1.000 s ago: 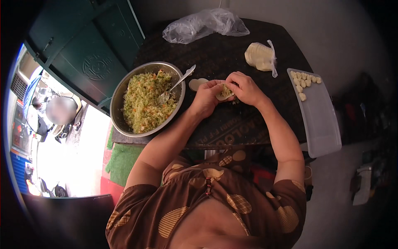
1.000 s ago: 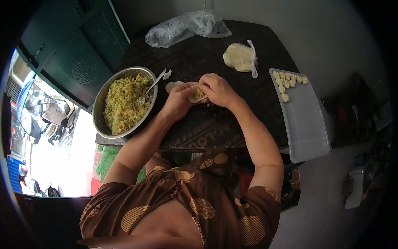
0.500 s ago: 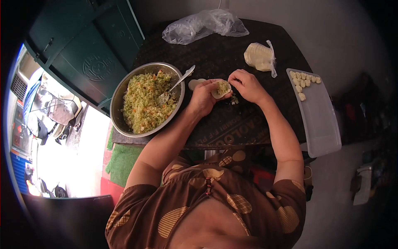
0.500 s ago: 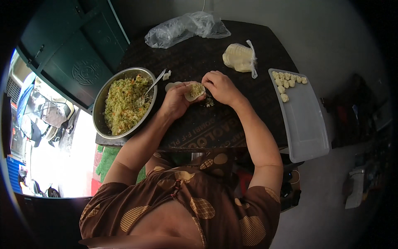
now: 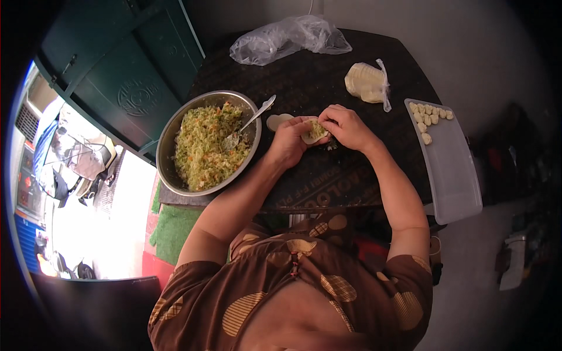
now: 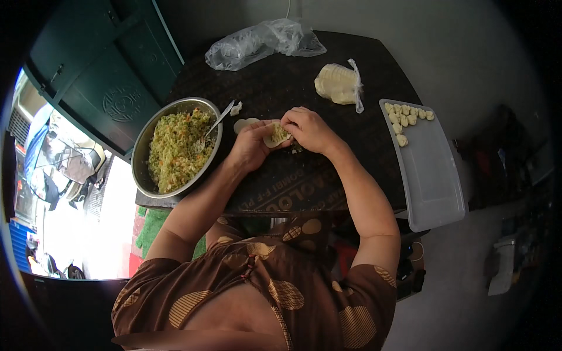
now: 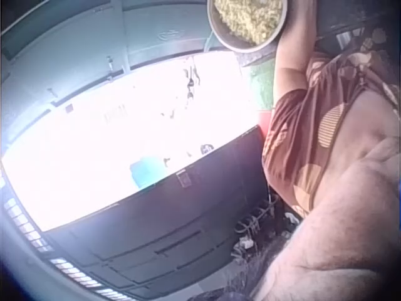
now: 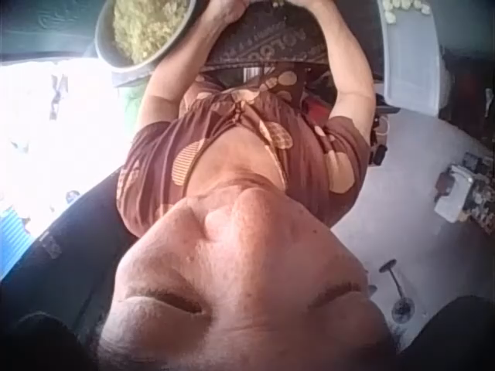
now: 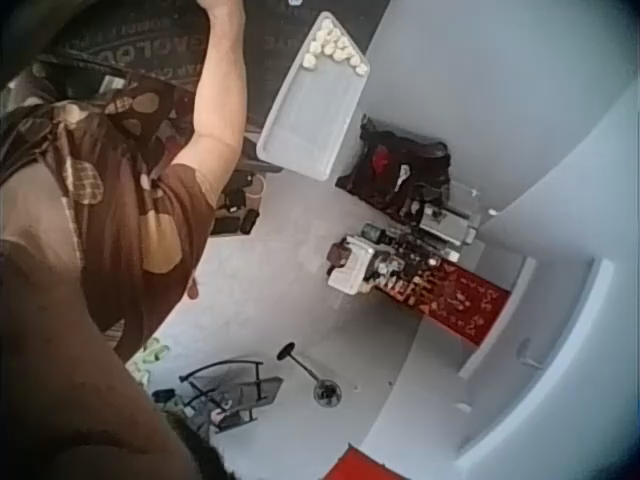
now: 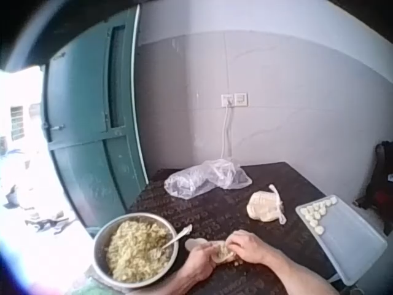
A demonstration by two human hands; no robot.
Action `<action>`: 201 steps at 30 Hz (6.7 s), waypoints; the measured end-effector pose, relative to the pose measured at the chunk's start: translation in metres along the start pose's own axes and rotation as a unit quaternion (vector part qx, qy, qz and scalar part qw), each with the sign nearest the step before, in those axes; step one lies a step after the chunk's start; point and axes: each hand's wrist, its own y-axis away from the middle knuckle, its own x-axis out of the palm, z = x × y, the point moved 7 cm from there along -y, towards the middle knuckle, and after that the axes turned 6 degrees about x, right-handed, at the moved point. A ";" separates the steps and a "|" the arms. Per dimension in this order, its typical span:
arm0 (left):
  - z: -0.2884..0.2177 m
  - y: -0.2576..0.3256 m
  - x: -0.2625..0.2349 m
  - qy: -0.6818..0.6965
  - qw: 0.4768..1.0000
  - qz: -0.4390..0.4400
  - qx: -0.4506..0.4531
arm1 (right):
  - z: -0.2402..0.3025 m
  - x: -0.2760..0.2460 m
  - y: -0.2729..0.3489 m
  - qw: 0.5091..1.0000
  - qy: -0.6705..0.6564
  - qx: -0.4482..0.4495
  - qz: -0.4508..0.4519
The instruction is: Filling and sealing individual dumpling wrappers with a vegetable mixture.
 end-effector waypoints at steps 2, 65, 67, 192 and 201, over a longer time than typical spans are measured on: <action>-0.001 0.001 -0.001 -0.020 1.000 -0.002 -0.003 | 0.003 -0.003 0.000 1.000 0.001 -0.001 0.005; -0.011 0.002 -0.001 0.012 0.999 0.001 0.040 | -0.018 0.002 0.002 0.992 -0.049 0.103 0.052; -0.012 0.002 0.000 0.006 0.999 0.001 0.039 | -0.018 0.003 0.002 0.990 -0.064 0.112 0.064; -0.020 0.006 -0.002 -0.235 0.969 -0.030 0.067 | -0.013 0.012 0.003 0.984 -0.103 0.137 0.053; -0.026 0.007 0.002 -0.193 0.980 -0.027 0.038 | -0.010 0.011 0.002 0.980 -0.145 0.111 0.075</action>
